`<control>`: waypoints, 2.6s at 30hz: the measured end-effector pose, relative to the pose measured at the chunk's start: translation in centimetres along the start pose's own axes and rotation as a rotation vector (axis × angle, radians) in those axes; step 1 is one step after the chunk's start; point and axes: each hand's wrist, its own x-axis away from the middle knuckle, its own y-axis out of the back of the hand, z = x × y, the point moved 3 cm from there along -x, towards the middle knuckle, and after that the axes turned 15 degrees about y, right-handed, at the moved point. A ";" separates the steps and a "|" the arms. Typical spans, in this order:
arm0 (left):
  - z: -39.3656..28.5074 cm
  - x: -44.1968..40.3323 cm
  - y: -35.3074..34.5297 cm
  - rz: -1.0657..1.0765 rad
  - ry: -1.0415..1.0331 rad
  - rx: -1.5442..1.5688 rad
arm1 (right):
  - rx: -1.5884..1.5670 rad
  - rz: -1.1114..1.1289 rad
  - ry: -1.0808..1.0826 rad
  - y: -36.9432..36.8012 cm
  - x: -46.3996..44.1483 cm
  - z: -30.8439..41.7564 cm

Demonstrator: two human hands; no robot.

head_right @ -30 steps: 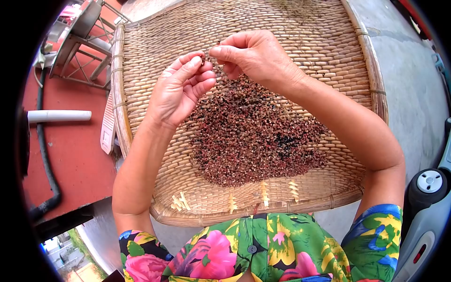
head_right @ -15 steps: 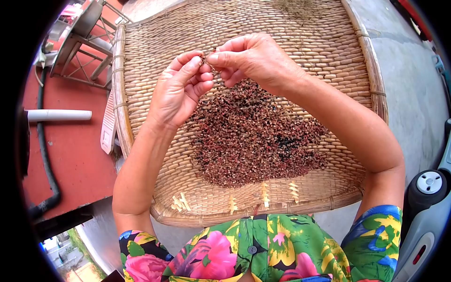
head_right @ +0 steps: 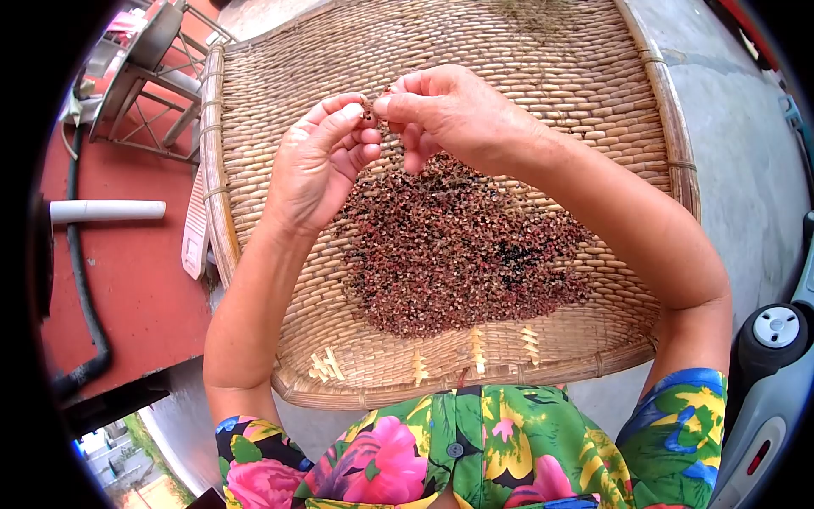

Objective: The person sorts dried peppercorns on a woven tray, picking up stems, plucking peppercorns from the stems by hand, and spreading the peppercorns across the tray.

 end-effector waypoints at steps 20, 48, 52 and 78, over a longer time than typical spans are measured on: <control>-0.5 0.3 -0.5 0.081 0.070 -0.042 | -0.267 0.039 -0.051 -0.2 0.1 0.1; 0.7 0.0 -0.2 0.177 0.212 0.064 | 0.196 -0.061 0.185 0.2 0.2 1.7; 0.5 0.0 -0.2 0.163 0.185 -0.005 | 0.346 -0.042 0.385 0.8 -0.1 1.4; 0.4 -0.4 -0.5 0.245 0.230 0.267 | 0.285 -0.194 0.281 0.9 0.0 1.1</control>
